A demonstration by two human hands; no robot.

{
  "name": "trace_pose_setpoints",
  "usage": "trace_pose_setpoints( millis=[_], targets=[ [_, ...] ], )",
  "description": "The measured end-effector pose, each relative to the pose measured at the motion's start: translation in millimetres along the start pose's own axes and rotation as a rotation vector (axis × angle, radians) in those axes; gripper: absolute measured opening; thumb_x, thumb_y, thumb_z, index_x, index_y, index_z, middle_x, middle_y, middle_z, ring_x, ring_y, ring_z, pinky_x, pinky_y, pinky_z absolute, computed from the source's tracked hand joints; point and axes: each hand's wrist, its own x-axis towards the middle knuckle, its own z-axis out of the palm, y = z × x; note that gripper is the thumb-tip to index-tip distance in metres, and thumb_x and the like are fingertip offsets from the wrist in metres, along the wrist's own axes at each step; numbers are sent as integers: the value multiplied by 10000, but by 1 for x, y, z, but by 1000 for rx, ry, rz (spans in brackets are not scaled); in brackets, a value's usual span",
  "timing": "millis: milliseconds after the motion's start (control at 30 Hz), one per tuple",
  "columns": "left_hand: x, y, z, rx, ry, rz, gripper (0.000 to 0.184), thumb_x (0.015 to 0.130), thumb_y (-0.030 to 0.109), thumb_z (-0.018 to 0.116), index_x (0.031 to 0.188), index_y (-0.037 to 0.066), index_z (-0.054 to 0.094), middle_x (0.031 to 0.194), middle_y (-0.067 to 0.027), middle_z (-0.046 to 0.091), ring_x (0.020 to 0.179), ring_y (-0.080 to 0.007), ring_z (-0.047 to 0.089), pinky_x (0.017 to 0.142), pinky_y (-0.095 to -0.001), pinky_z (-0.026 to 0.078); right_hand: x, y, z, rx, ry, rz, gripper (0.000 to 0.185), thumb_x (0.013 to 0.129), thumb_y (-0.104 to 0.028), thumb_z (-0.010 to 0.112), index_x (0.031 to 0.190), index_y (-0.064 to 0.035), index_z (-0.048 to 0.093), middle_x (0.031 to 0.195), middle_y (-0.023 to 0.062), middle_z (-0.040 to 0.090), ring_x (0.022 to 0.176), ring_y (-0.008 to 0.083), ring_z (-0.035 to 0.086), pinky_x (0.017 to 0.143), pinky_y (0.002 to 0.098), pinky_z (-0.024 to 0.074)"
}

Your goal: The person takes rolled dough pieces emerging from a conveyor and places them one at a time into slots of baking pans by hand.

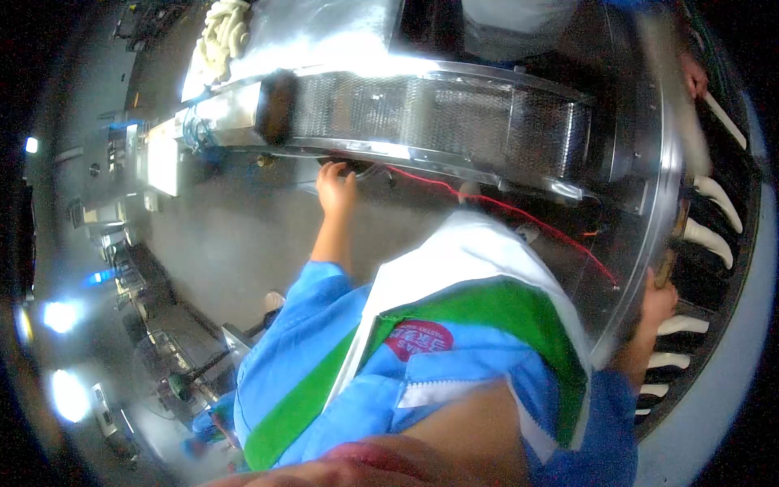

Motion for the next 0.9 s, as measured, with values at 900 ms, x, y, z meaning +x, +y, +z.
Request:
trace_pose_setpoints(
  millis=[900],
  targets=[
    [125,-37,11,26,18,-95,483,671,159,644,1109,-3,524,1118,-216,534,1037,-379,487,921,-436,378,-73,30,28,-95,129,166,741,748,-650,547,733,86,629,837,255,596,921,375,544,824,462,430]
  ],
)
